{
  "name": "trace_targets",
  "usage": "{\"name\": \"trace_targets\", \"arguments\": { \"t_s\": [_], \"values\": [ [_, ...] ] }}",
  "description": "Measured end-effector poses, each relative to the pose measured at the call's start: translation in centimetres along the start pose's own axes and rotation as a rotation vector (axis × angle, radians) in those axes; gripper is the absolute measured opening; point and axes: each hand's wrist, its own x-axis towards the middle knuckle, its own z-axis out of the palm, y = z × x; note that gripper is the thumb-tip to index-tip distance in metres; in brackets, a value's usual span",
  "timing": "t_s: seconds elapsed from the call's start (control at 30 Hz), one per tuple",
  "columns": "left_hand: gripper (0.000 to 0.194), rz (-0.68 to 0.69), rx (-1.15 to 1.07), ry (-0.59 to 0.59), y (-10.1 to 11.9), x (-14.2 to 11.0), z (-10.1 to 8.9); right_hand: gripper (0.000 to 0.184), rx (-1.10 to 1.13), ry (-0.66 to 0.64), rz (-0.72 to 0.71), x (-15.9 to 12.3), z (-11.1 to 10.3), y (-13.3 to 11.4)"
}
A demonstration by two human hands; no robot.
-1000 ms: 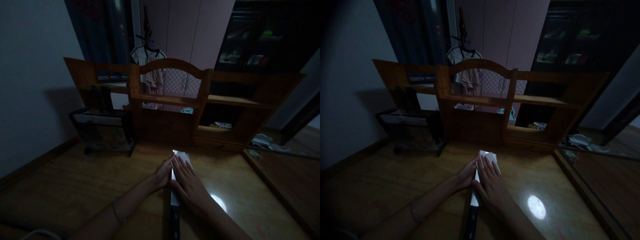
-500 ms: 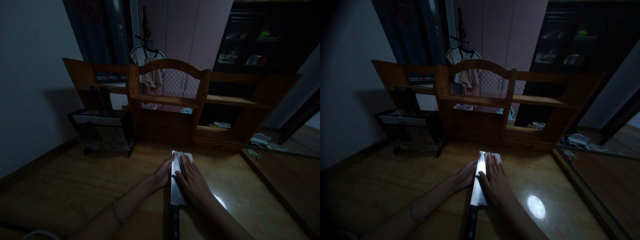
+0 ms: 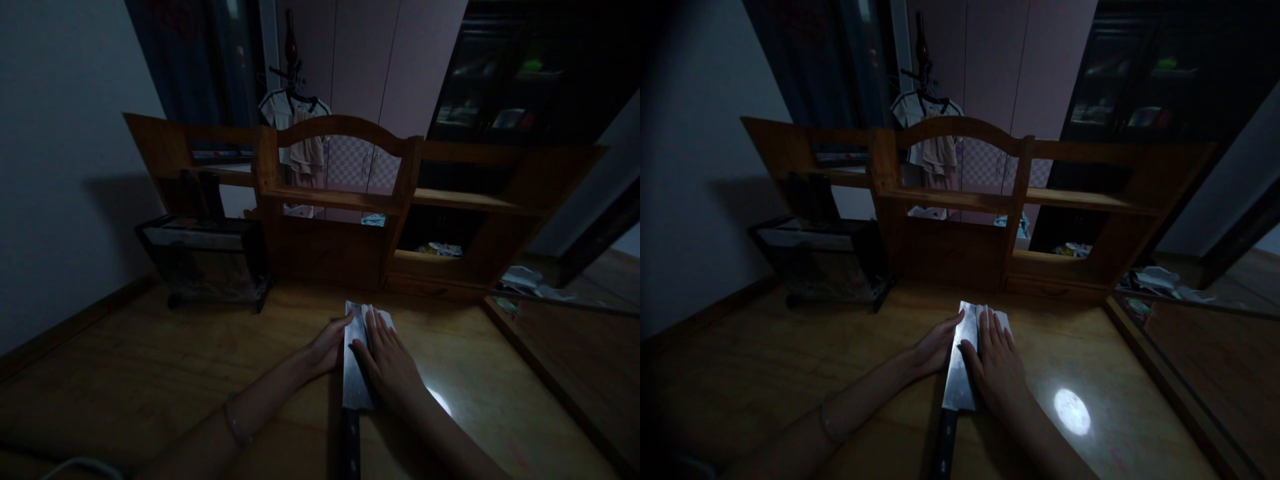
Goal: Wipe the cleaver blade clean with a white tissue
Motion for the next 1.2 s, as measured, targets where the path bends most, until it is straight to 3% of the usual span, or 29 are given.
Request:
{"name": "trace_targets", "arguments": {
  "t_s": [0.5,0.93,1.07,1.2],
  "values": [
    [0.047,0.051,-0.013,-0.089,0.0,-0.3,0.6,0.074,0.015,0.002,0.022,-0.2,0.1,0.3],
    [0.048,0.009,-0.024,-0.068,-0.2,0.2,-0.2,0.077,0.006,-0.067,0.067,-0.2,-0.1,-0.1],
    [0.048,0.025,-0.006,-0.061,-0.1,0.1,-0.2,0.074,0.010,-0.089,-0.004,-0.3,-0.4,-0.6],
    [0.048,0.044,-0.008,-0.071,0.0,-0.2,0.0,0.068,0.031,-0.122,-0.191,-0.5,-1.2,-1.5]
  ]
}}
